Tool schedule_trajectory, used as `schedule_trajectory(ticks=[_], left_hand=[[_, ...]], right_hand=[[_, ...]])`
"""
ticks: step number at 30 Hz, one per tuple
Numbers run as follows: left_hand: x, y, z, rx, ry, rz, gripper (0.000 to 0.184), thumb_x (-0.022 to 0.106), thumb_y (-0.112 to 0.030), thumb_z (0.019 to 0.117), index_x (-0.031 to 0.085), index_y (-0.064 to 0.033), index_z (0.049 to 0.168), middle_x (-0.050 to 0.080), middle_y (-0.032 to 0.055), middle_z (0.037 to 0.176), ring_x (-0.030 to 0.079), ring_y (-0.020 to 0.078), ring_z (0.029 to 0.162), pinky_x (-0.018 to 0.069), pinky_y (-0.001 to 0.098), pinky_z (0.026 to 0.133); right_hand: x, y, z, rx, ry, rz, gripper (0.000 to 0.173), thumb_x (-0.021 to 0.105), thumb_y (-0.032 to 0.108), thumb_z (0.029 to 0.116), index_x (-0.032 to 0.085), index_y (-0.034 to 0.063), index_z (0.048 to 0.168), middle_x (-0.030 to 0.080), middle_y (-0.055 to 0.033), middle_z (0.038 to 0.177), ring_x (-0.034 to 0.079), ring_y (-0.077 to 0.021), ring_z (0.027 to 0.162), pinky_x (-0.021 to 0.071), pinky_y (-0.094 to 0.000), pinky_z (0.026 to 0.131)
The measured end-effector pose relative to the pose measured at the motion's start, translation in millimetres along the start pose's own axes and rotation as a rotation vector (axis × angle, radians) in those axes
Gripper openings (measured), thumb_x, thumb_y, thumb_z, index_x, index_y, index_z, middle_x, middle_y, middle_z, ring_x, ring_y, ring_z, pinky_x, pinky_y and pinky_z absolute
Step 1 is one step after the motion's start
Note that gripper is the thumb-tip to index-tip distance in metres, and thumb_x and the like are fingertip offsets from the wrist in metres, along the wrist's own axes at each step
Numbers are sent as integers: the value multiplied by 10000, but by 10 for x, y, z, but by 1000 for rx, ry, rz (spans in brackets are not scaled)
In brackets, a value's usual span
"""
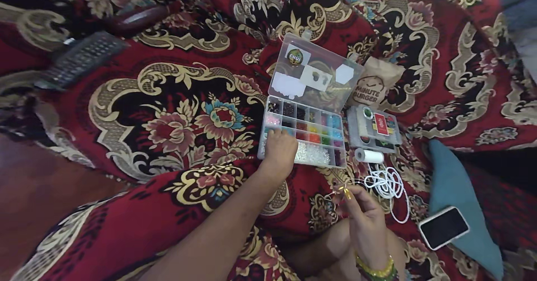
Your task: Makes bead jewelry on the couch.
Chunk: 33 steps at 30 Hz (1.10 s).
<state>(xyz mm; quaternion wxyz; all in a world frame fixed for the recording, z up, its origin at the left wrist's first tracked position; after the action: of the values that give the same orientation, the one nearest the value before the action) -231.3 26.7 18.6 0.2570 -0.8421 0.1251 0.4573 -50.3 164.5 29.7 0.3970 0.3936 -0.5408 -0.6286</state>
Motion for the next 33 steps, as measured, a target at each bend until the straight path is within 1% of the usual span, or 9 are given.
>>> schedule_trajectory(ticks=[6, 9, 12, 14, 16, 19, 21, 24, 33], left_hand=[[-19, 3, -16, 3, 11, 14, 234, 581, 61, 939, 660, 55, 1160, 625, 234, 1249, 585, 399, 1192, 431, 545, 990], [-58, 27, -42, -26, -3, -49, 253, 599, 2, 968, 653, 43, 1212, 634, 236, 1257, 596, 414, 1196, 458, 566, 978], [-78, 109, -45, 37, -126, -343, 215, 594, -128, 1022, 686, 7, 1162, 686, 218, 1148, 649, 393, 1117, 497, 565, 945], [-25, 141, -11, 204, -142, -721, 197, 636, -146, 1002, 709, -1, 1115, 713, 152, 1060, 674, 264, 1000, 517, 457, 929], [81, 73, 20, 337, -12, -1155, 152, 682, -73, 960, 681, 10, 1087, 703, 64, 1003, 670, 107, 902, 549, 289, 862], [236, -93, -6, 396, 289, -1520, 138, 623, -20, 978, 670, -17, 1108, 706, -6, 935, 681, 67, 833, 570, 246, 798], [300, -198, -57, 382, 437, -1573, 102, 591, -43, 1013, 675, -49, 1070, 723, -31, 906, 695, 55, 810, 578, 233, 777], [336, -289, -115, 374, 549, -1602, 103, 559, -48, 1034, 661, -61, 1043, 739, -29, 919, 717, 67, 837, 590, 247, 809], [348, -292, -106, 374, 612, -1568, 97, 571, -45, 1029, 665, -66, 1020, 734, -30, 907, 718, 67, 824, 597, 252, 801]], right_hand=[[1, -4, 2, 1, -3, 7, 152, 610, 130, 1011, 750, 75, 1037, 759, -46, 947, 704, -69, 706, 601, -205, 625], [4, 11, 4, 5, -5, 4, 151, 600, 135, 1018, 742, 85, 1025, 753, -32, 898, 697, -64, 685, 596, -201, 616], [-6, 27, 11, 0, -6, 9, 147, 604, 142, 1020, 737, 82, 1037, 737, -18, 837, 697, -65, 676, 602, -206, 620], [-6, 38, 15, 0, -11, 7, 142, 603, 130, 1017, 735, 80, 1034, 726, -5, 809, 687, -55, 657, 599, -201, 612], [-6, 51, 18, 0, -10, 7, 147, 603, 114, 1015, 737, 66, 1049, 720, -3, 793, 677, -49, 645, 593, -196, 607], [-5, 63, 13, 6, -13, 5, 152, 607, 109, 1008, 747, 68, 1048, 722, 1, 794, 673, -42, 637, 591, -192, 603], [-4, 61, 9, 11, -22, 11, 147, 618, 117, 1002, 758, 81, 1027, 722, 8, 785, 668, -39, 627, 588, -193, 593], [6, 48, 5, 15, -24, 22, 133, 627, 127, 994, 754, 89, 999, 722, 5, 778, 672, -46, 620, 590, -200, 586], [53, 32, -23, 48, -14, 26, 138, 598, 99, 982, 725, 85, 930, 721, -15, 747, 689, -75, 615, 600, -223, 581]])
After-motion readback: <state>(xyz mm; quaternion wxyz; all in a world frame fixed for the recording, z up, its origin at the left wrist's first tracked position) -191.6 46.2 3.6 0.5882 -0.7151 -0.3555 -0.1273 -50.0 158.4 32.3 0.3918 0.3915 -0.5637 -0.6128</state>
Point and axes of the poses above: each hand's wrist, its own z-axis towards the middle knuckle, its own x-axis out of the palm, y = z × x, the point moved 2 cm from there along z, towards the middle knuckle
